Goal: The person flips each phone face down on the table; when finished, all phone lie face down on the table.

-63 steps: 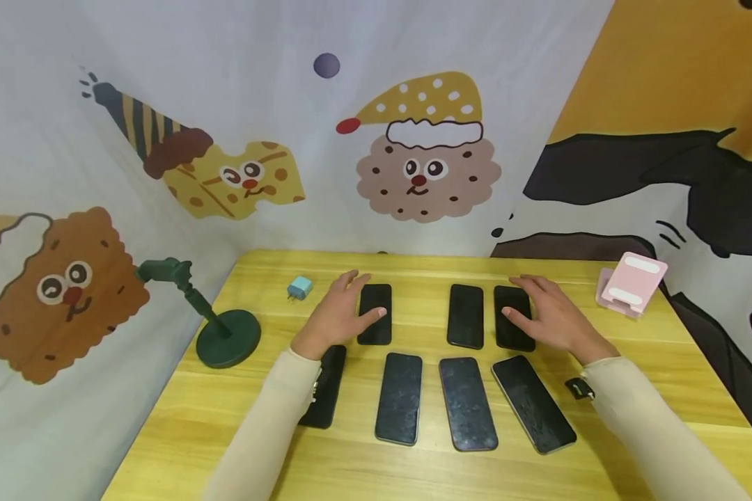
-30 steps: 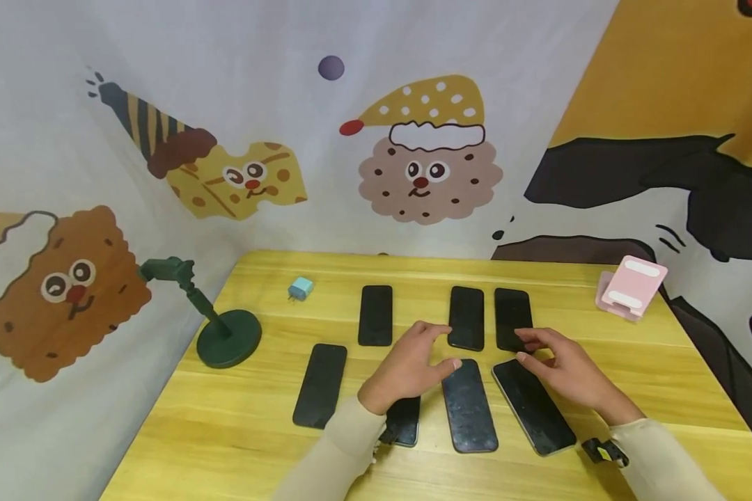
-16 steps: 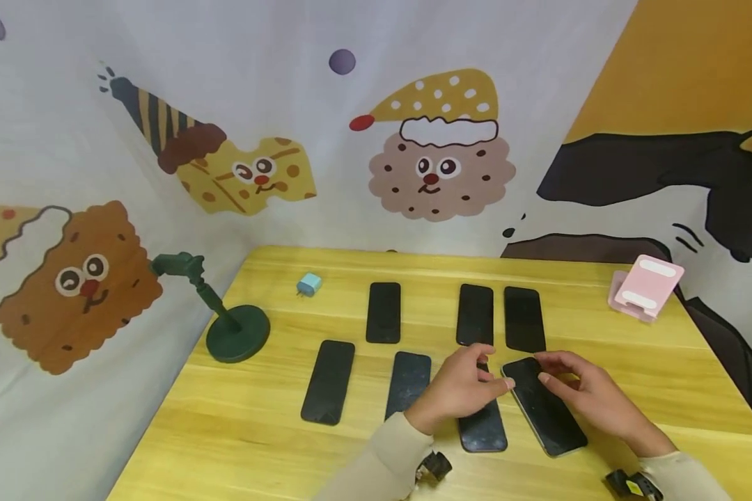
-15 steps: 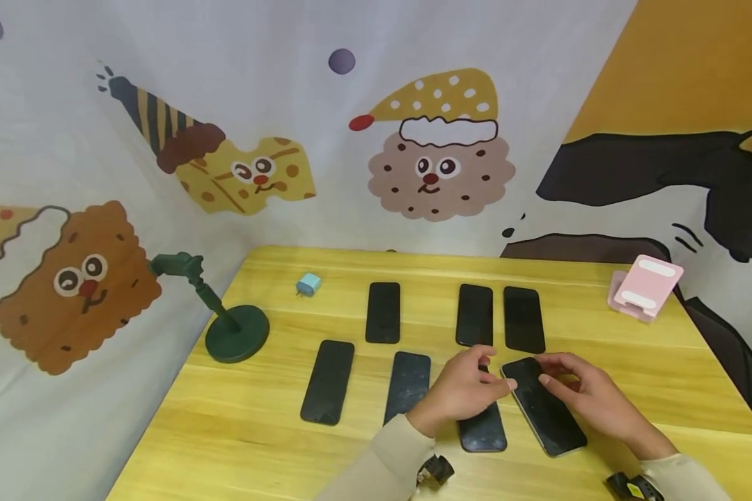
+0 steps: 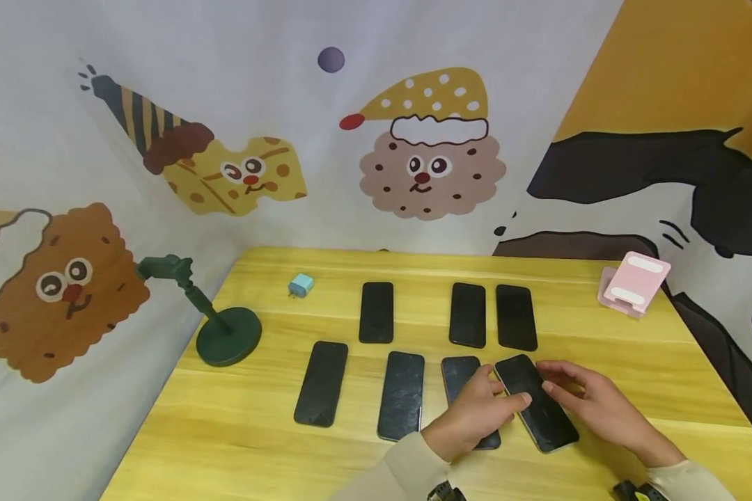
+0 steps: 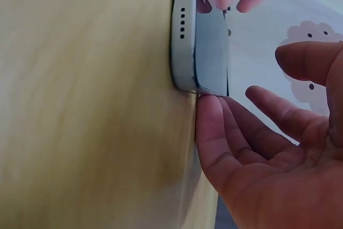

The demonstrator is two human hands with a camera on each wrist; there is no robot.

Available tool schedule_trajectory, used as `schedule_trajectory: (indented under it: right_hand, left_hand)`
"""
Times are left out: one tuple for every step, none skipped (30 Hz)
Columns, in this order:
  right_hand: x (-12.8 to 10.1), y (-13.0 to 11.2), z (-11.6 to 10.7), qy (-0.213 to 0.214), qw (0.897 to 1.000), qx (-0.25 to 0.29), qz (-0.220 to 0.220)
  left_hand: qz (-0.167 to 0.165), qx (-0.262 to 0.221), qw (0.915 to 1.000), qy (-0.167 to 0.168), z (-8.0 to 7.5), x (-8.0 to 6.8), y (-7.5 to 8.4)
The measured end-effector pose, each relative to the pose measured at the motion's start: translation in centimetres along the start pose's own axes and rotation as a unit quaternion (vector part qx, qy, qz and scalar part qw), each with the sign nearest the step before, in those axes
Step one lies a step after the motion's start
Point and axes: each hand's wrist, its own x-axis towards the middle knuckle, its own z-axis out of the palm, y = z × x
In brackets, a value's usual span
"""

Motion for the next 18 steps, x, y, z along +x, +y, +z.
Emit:
schedule_trajectory:
  right_hand:
    - [0.1, 0.0, 0.0, 0.001, 1.000, 0.000, 0.001]
    - [0.1, -0.1, 0.0, 0.002, 1.000, 0.001, 0.004]
    - [0.1, -0.1, -0.1, 0.002, 1.000, -0.001, 0.003]
    - [0.2, -0.1, -0.1, 0.002, 1.000, -0.001, 0.004]
    - [0.2, 0.0, -0.1, 0.002, 1.000, -0.003, 0.003]
    - [0.2, 0.0, -0.1, 0.003, 1.000, -0.002, 0.006]
    - [0.3, -0.1, -0.1, 0.001, 1.000, -0.001, 0.007]
    - [0.3, -0.1, -0.1, 0.002, 1.000, 0.000, 0.009]
    - [0.3, -0.1, -0.1, 0.001, 1.000, 0.000, 0.007]
    - [0.4, -0.1, -0.1, 0.002, 1.000, 0.002, 0.009]
    - [0.4, -0.1, -0.1, 0.002, 1.000, 0.001, 0.009]
    - [0.4, -0.1, -0.1, 0.004, 1.000, 0.002, 0.012]
    - [0.5, -0.1, -0.1, 0.005, 1.000, 0.002, 0.012]
    - [0.5, -0.1, -0.1, 0.007, 1.000, 0.004, 0.014]
    - [0.5, -0.1, -0.1, 0.006, 1.000, 0.006, 0.014]
    - [0.5, -0.1, -0.1, 0.006, 1.000, 0.011, 0.015]
    - [0.5, -0.1, -0.1, 0.005, 1.000, 0.013, 0.013]
    - [0.5, -0.1, -0.1, 0.006, 1.000, 0.020, 0.013]
  left_hand:
    - [0.004, -0.020, 0.9998, 0.007, 0.2, 0.0, -0.2]
    - [0.008, -0.033, 0.9993, 0.015, 0.3, 0.1, -0.2]
    - [0.013, -0.046, 0.9986, 0.022, 0.5, 0.1, -0.4]
    - [0.017, -0.058, 0.9978, 0.027, 0.6, 0.1, -0.4]
    - [0.020, -0.067, 0.9971, 0.030, 0.6, 0.1, -0.5]
    - [0.023, -0.068, 0.9968, 0.034, 0.7, 0.1, -0.6]
    - [0.026, -0.067, 0.9967, 0.038, 0.8, 0.1, -0.7]
    - [0.029, -0.070, 0.9963, 0.042, 0.8, 0.1, -0.8]
    - [0.034, -0.069, 0.9959, 0.047, 0.9, 0.0, -0.9]
    - [0.037, -0.067, 0.9957, 0.052, 0.9, 0.0, -1.0]
    - [0.040, -0.067, 0.9954, 0.056, 1.0, 0.0, -1.1]
    - [0.045, -0.067, 0.9950, 0.060, 1.1, -0.1, -1.2]
    - [0.049, -0.070, 0.9945, 0.061, 1.1, -0.1, -1.3]
    - [0.052, -0.073, 0.9941, 0.061, 1.1, -0.1, -1.3]
    - [0.055, -0.072, 0.9939, 0.062, 1.1, -0.1, -1.4]
    - [0.058, -0.075, 0.9937, 0.060, 1.1, -0.1, -1.4]
    - [0.062, -0.080, 0.9931, 0.059, 1.1, -0.1, -1.4]
    - [0.067, -0.081, 0.9928, 0.058, 1.1, 0.0, -1.5]
